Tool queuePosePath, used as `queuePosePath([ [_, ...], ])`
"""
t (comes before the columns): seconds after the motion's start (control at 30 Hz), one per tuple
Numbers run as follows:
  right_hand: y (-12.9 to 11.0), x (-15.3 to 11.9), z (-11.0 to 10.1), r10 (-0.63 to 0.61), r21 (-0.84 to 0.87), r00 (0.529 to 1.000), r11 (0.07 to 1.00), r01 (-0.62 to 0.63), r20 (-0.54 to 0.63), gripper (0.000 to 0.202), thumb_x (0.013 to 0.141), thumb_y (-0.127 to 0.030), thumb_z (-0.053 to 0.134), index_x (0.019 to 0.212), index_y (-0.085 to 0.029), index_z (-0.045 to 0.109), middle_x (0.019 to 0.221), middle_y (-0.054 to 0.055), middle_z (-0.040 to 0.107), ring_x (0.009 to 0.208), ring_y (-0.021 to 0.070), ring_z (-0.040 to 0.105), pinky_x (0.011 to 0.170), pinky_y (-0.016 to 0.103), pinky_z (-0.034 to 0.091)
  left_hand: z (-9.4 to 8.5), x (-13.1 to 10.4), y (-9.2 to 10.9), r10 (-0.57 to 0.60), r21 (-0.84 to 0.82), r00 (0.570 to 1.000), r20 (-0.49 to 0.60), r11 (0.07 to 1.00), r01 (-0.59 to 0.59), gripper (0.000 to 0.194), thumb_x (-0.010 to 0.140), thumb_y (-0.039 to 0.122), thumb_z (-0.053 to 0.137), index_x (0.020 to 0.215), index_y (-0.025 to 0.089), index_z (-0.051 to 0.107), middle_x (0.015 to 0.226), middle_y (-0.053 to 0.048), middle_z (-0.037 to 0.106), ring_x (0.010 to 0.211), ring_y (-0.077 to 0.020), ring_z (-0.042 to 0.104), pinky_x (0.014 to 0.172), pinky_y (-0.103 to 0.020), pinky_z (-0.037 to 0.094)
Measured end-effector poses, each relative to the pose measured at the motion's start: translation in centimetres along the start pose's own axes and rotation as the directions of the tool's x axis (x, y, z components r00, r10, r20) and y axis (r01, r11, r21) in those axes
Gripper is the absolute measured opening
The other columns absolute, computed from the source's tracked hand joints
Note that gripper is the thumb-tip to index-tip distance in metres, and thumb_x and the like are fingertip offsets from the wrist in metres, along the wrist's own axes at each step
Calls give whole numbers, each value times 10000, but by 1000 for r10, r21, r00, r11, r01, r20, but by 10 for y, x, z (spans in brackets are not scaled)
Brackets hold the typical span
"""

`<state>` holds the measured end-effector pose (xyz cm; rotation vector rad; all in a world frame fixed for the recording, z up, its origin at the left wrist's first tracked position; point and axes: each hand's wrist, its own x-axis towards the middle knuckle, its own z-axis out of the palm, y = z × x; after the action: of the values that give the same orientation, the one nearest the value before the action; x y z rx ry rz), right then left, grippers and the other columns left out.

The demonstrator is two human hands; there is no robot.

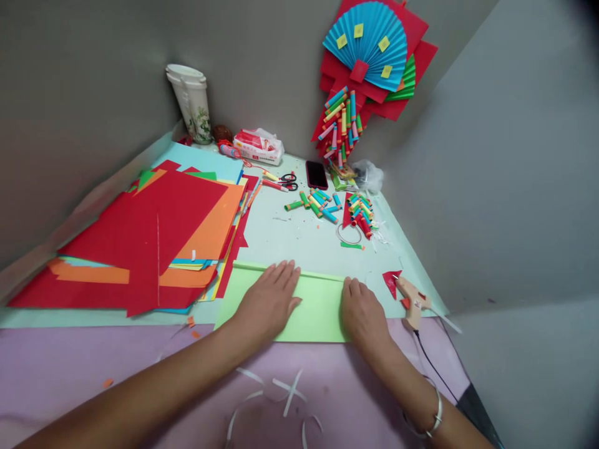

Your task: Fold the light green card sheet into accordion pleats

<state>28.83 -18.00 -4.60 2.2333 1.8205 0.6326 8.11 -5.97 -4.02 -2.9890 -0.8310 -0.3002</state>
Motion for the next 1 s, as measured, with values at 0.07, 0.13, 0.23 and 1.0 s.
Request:
queuePosePath([
  [0.07,2,0,-1,4,12,1000,1000,-4,-2,472,809,87,415,1240,-6,581,1050,201,665,938,271,630,785,387,551,9,5,6,4,-26,1000,-5,1000,-4,551,1025,419,393,1449,84,500,1534,-167,471,1430,-276,453,1184,-428,364],
  [0.13,5,0,-5,-2,36,1000,999,3,-6,467,807,90,420,1229,-13,590,1035,191,672,936,270,630,805,393,549,15,6,8,3,-29,1000,-13,1000,-4,565,1026,435,392,1449,76,499,1534,-175,469,1428,-279,455,1181,-429,365],
  [0.23,2,3,-16,-80,119,993,989,90,-92,458,839,70,430,1269,-6,569,1138,209,661,1075,292,595,921,417,524,18,4,7,4,-31,1000,-28,999,-5,572,1034,439,360,1458,76,488,1542,-176,457,1431,-282,450,1182,-441,361],
  [1.0,-2,-2,9,17,194,987,981,15,-160,489,830,101,393,1263,-25,583,1064,182,669,978,255,607,897,409,538,17,-28,-28,3,34,967,-255,999,6,641,1026,502,334,1416,26,515,1491,-214,519,1381,-287,512,1170,-440,362],
])
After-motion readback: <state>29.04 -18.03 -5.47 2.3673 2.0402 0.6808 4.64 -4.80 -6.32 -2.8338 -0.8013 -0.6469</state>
